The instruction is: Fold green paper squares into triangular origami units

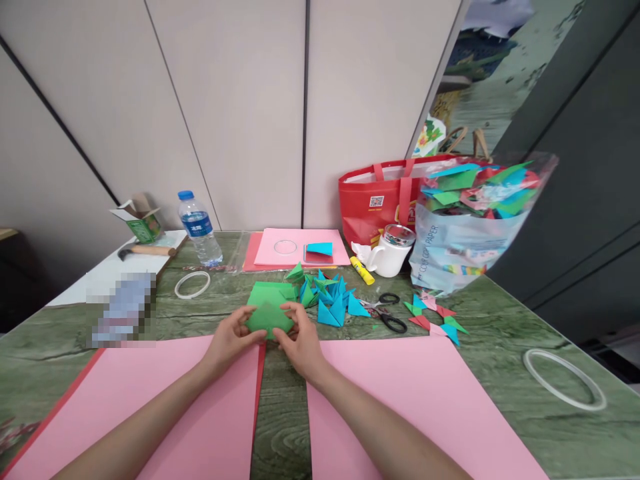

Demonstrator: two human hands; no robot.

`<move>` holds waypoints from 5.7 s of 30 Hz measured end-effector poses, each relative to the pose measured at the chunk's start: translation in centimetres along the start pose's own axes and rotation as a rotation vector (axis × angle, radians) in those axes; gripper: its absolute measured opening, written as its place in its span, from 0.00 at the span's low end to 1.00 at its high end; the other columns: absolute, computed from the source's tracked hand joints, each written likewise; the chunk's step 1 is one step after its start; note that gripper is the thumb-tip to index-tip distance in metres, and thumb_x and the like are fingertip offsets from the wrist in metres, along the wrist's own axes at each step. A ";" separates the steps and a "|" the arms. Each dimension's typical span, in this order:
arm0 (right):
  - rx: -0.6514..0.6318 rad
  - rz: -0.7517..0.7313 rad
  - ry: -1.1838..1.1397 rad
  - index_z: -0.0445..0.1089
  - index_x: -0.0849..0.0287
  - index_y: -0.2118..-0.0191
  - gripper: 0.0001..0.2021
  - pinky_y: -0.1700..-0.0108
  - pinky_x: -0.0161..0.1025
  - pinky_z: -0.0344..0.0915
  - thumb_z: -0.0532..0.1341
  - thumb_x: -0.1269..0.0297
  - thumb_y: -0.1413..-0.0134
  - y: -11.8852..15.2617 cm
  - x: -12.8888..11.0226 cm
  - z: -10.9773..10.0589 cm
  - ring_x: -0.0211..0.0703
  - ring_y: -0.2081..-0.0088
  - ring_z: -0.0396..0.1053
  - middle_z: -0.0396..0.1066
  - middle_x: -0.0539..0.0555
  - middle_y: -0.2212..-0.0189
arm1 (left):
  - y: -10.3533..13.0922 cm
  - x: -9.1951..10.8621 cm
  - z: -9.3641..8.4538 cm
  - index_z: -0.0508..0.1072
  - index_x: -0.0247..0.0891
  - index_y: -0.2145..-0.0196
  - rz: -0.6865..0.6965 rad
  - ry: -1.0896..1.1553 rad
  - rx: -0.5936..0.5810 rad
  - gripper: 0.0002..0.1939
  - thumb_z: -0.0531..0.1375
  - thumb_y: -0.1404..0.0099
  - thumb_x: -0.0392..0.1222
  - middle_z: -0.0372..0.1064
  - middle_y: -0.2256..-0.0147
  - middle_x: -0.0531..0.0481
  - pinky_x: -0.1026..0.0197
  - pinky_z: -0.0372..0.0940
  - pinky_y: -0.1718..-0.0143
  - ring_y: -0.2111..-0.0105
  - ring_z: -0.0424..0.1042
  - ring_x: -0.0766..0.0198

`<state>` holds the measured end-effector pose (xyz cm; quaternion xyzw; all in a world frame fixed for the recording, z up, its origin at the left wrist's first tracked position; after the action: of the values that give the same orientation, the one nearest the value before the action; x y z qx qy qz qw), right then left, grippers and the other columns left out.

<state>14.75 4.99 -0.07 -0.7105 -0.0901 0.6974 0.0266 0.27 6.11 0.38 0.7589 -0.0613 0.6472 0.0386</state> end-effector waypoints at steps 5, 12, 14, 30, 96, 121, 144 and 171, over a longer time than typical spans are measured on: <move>-0.001 -0.029 0.003 0.58 0.56 0.65 0.10 0.77 0.34 0.65 0.58 0.65 0.55 -0.1 0.2 0.1 0.35 0.78 0.65 0.63 0.48 0.71 | 0.2 0.7 -0.3 0.66 0.38 0.63 0.126 -0.002 0.041 0.18 0.63 0.52 0.39 0.66 0.69 0.52 0.67 0.63 0.73 0.74 0.67 0.68; 0.015 -0.096 0.255 0.68 0.56 0.60 0.14 0.68 0.38 0.65 0.62 0.64 0.58 -0.2 -0.4 -0.2 0.42 0.67 0.68 0.70 0.52 0.63 | 0.0 0.3 -0.4 0.71 0.35 0.62 0.087 -0.170 0.023 0.16 0.62 0.50 0.39 0.68 0.70 0.50 0.67 0.60 0.78 0.78 0.63 0.69; 0.046 -0.128 0.273 0.68 0.56 0.60 0.15 0.65 0.39 0.65 0.62 0.64 0.58 -0.1 -0.6 -0.4 0.44 0.64 0.68 0.70 0.53 0.62 | 0.1 0.8 -0.4 0.72 0.36 0.62 0.186 -0.228 0.029 0.14 0.61 0.50 0.38 0.68 0.67 0.49 0.66 0.62 0.75 0.73 0.66 0.66; 0.011 0.184 -0.104 0.63 0.60 0.70 0.17 0.81 0.33 0.62 0.66 0.56 0.65 -0.9 1.9 -0.2 0.41 0.83 0.69 0.64 0.44 0.87 | 0.3 -0.7 0.7 0.65 0.34 0.66 -0.179 0.088 -0.093 0.16 0.61 0.50 0.46 0.71 0.83 0.50 0.59 0.66 0.80 0.83 0.71 0.58; -0.250 0.019 0.019 0.65 0.60 0.74 0.13 0.74 0.33 0.60 0.64 0.56 0.61 -0.1 -0.2 1.0 0.34 0.79 0.62 0.64 0.46 0.81 | 0.6 0.6 0.7 0.68 0.34 0.74 -0.027 0.054 -0.038 0.12 0.61 0.49 0.47 0.63 0.81 0.55 0.69 0.54 0.85 0.85 0.60 0.72; -0.058 -0.273 0.335 0.68 0.58 0.66 0.12 0.71 0.35 0.63 0.63 0.58 0.58 0.1 -1.1 0.0 0.39 0.70 0.65 0.66 0.53 0.71 | 1.0 1.6 1.1 0.74 0.38 0.69 0.231 -0.292 -0.041 0.08 0.58 0.45 0.43 0.74 0.69 0.49 0.63 0.63 0.64 0.68 0.71 0.62; -0.011 0.091 -0.188 0.69 0.61 0.77 0.10 0.79 0.34 0.65 0.66 0.60 0.66 -0.1 0.6 0.0 0.37 0.84 0.67 0.70 0.48 0.84 | 1.4 1.6 1.1 0.67 0.34 0.74 0.034 -0.088 -0.043 0.12 0.54 0.42 0.47 0.67 0.84 0.54 0.68 0.58 0.86 0.87 0.64 0.69; 0.032 -0.017 -0.026 0.68 0.59 0.73 0.08 0.72 0.34 0.61 0.63 0.61 0.60 -1.0 0.4 -1.2 0.37 0.76 0.65 0.67 0.48 0.78 | 1.7 2.5 1.0 0.72 0.33 0.77 0.159 -0.090 -0.006 0.11 0.58 0.45 0.43 0.71 0.82 0.51 0.66 0.67 0.77 0.81 0.70 0.66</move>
<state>15.89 6.17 -0.27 -0.7000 -0.0854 0.7078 0.0426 1.38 4.23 2.70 0.7798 -0.1251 0.6132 -0.0133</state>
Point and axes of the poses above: each hand's wrist, its own y-axis away from the middle knuckle, its own z-axis out of the palm, x = y × z, the point moved 6 cm from there along -y, towards the middle knuckle
